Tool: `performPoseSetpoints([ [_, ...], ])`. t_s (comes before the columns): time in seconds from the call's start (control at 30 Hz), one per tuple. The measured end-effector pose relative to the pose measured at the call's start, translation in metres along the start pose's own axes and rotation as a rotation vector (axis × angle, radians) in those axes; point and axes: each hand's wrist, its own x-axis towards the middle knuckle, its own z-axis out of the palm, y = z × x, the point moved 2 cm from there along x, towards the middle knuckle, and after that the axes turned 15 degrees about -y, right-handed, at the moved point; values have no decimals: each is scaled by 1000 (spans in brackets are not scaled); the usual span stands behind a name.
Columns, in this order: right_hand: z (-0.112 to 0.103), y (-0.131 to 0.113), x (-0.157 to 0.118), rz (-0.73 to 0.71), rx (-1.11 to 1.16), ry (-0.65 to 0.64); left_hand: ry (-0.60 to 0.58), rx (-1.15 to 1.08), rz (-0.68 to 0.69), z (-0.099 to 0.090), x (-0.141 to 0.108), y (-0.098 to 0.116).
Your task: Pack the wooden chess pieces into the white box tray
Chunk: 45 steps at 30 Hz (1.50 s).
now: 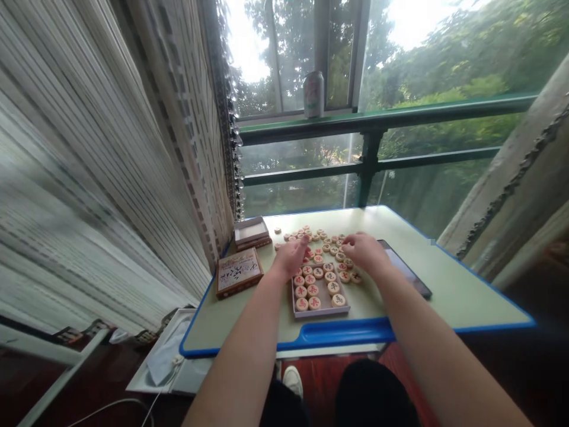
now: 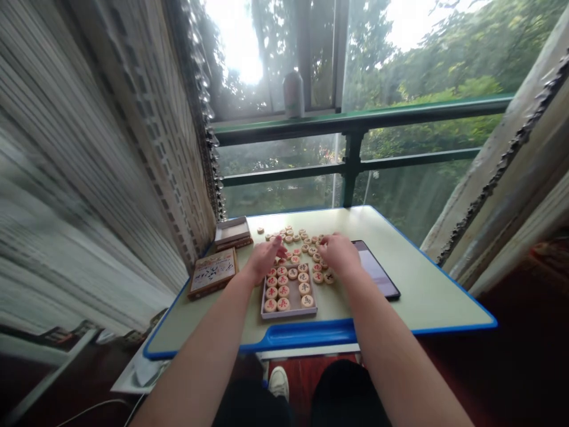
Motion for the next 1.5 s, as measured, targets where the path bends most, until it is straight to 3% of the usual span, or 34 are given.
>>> performPoseSetpoints([
  [0.17,12,-7,8,-126,-6,-40,-6,32,37,-1,0,-1],
  [0.5,21,-9,12,-67,-25,-77,105,81,28,-3,-7,-3],
  [0.67,26,-9,15,-132,-46,-114,148,19,47,-2,-8,-4],
  [0.93,26,-8,12,-67,-77,-107,179,0,55,-3,-15,1],
  [1.3,19,-10,9,-137,-41,-95,183,79,21,-3,-15,2],
  [1.5,10,-30,-8,-356,56,-107,197,90,24,-3,-14,2],
])
